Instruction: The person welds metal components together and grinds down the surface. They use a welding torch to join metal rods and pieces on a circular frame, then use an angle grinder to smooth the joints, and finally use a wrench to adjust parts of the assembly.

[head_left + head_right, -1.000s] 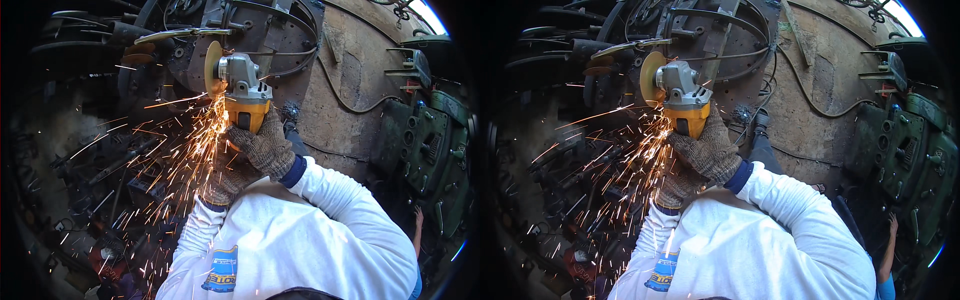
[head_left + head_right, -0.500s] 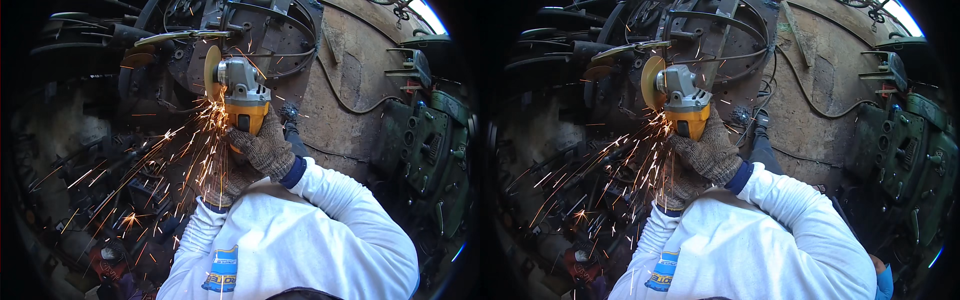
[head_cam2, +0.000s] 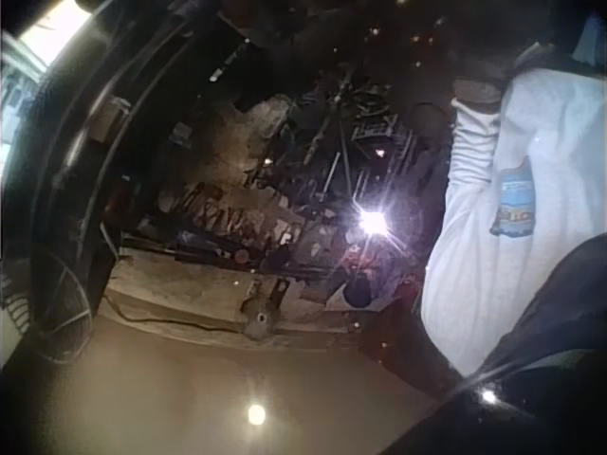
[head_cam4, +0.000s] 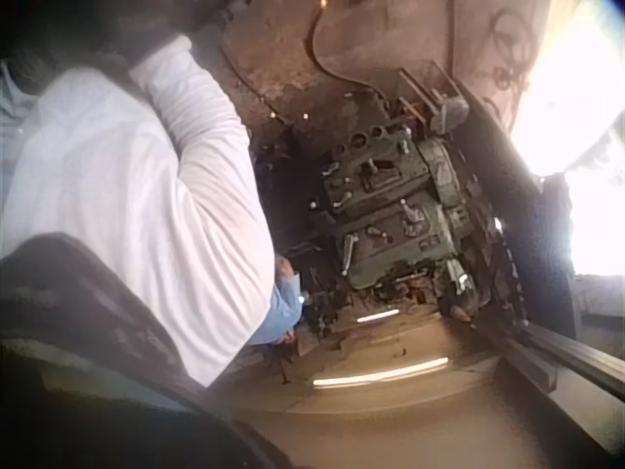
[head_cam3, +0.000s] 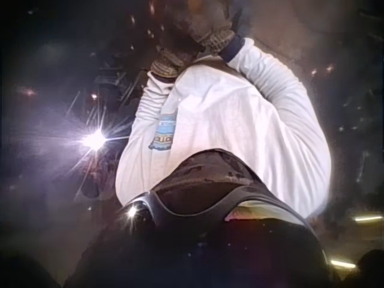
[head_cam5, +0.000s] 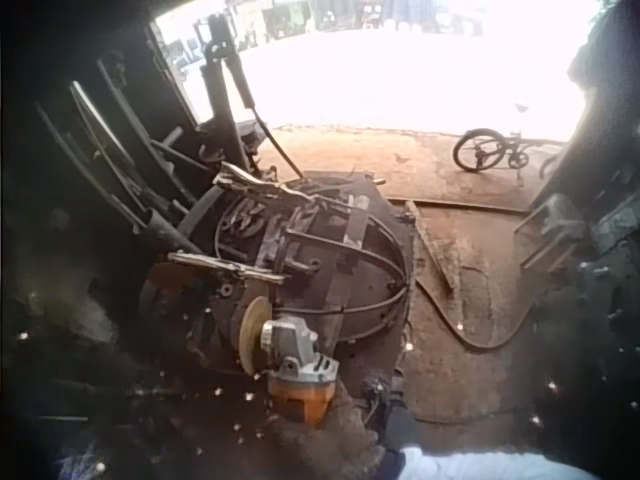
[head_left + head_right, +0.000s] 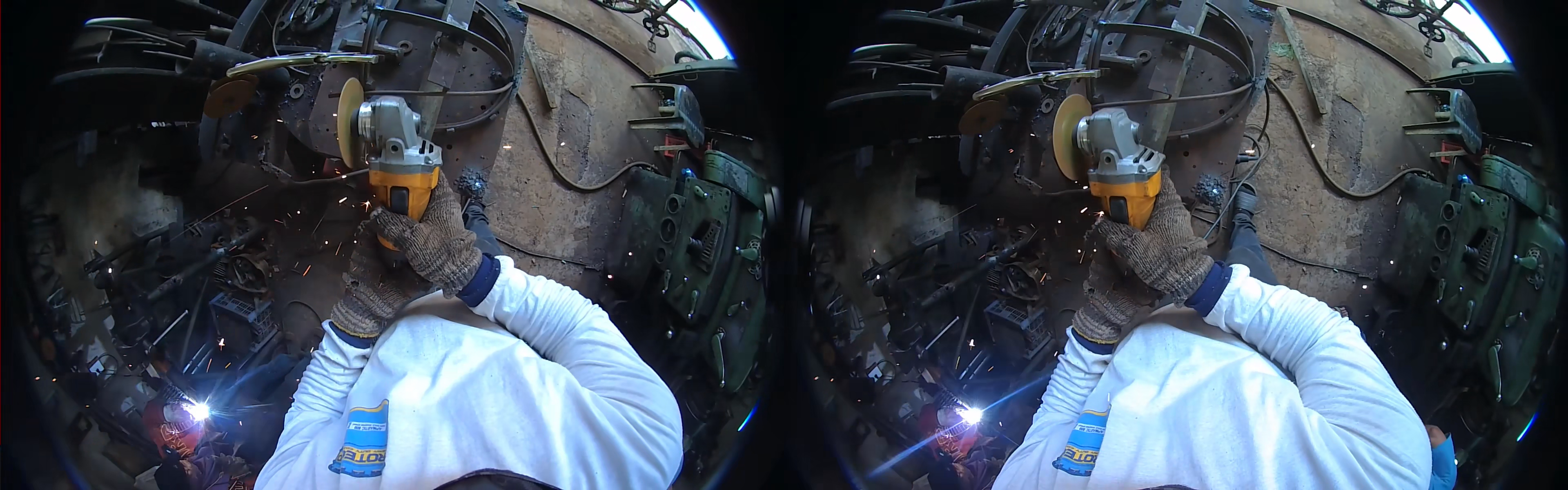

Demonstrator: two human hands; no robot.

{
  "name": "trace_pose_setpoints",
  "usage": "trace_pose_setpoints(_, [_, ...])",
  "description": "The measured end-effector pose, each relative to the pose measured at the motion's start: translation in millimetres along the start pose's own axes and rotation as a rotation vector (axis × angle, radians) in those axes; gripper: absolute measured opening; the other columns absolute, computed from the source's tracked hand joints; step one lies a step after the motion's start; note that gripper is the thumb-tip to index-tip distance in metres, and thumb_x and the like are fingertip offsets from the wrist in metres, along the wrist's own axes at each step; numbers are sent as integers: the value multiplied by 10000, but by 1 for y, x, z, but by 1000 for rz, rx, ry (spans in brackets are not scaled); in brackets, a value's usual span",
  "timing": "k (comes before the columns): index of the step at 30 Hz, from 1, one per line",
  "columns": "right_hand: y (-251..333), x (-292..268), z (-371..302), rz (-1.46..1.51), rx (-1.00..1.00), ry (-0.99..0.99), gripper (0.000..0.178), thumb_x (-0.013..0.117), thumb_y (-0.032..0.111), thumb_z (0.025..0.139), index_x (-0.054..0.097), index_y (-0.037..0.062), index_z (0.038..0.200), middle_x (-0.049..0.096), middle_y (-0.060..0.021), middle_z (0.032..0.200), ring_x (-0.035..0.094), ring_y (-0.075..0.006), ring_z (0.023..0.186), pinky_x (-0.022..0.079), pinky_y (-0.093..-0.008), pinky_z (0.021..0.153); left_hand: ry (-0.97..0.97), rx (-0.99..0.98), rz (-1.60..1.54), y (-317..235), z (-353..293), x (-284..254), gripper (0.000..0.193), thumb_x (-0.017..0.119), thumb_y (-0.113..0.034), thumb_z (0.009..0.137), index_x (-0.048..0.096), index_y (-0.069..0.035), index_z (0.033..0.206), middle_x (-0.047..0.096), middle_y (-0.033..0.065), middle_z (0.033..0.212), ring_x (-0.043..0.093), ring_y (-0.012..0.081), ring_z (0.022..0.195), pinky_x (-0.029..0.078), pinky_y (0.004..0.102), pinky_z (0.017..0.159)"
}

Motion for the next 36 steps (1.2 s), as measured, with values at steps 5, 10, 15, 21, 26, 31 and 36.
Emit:
trace_pose_setpoints(5, [-4,-2,-11,62,9,36,700,811,235,769,400,47,1304,569,-132,1150,605,-244,1057,528,-371,908,-70,91,699,6,-9,-4,863,647,-512,812,243,-87,1446,433,181,1357,470,298,1256,412,425,1051])
trace_pose_setpoints(10, [7,-3,-11,46,24,14,724,820,257,756,398,46,1304,567,-135,1162,594,-257,1075,511,-385,929,-70,61,689,6,-7,-2,812,576,-548,848,260,-104,1449,415,177,1386,447,304,1281,389,453,1072])
trace_pose_setpoints(15, [3,-3,-8,51,6,13,711,823,255,752,412,46,1292,570,-133,1161,591,-249,1072,510,-387,921,-65,25,647,5,-5,1,769,505,-584,883,278,-121,1453,397,172,1414,424,310,1306,367,481,1093])
trace_pose_setpoints(21, [-5,-2,-4,68,-27,16,670,818,231,756,433,46,1273,594,-108,1115,622,-215,1005,546,-345,864,61,-177,-511,7,0,6,744,414,-638,916,298,-142,1458,375,167,1453,392,319,1337,333,510,1118])
trace_pose_setpoints(26, [-4,-1,-3,-9,13,-6,624,796,188,778,439,47,1270,608,-108,1117,636,-215,1007,550,-344,871,-17,-103,-92,16,-1,-7,713,399,-600,934,283,-141,1466,371,163,1460,381,304,1345,324,485,1124])
trace_pose_setpoints(31, [-3,1,0,68,15,26,623,793,193,781,438,45,1272,611,-120,1124,641,-232,1021,549,-363,887,-29,-78,141,17,-5,-16,666,404,-531,959,259,-134,1473,371,159,1457,379,281,1348,325,454,1127])
trace_pose_setpoints(36, [2,-1,3,36,26,10,613,785,197,791,438,45,1274,613,-128,1122,647,-240,1016,559,-364,870,-21,-102,235,25,-16,-30,624,409,-463,984,236,-127,1481,371,155,1454,377,258,1351,327,422,1130])
Point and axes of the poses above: each hand's wrist, its own z-axis towards the middle knuckle, its own x-axis out of the palm, y = z × x, the point moved 3 cm from there along z, towards the middle knuckle
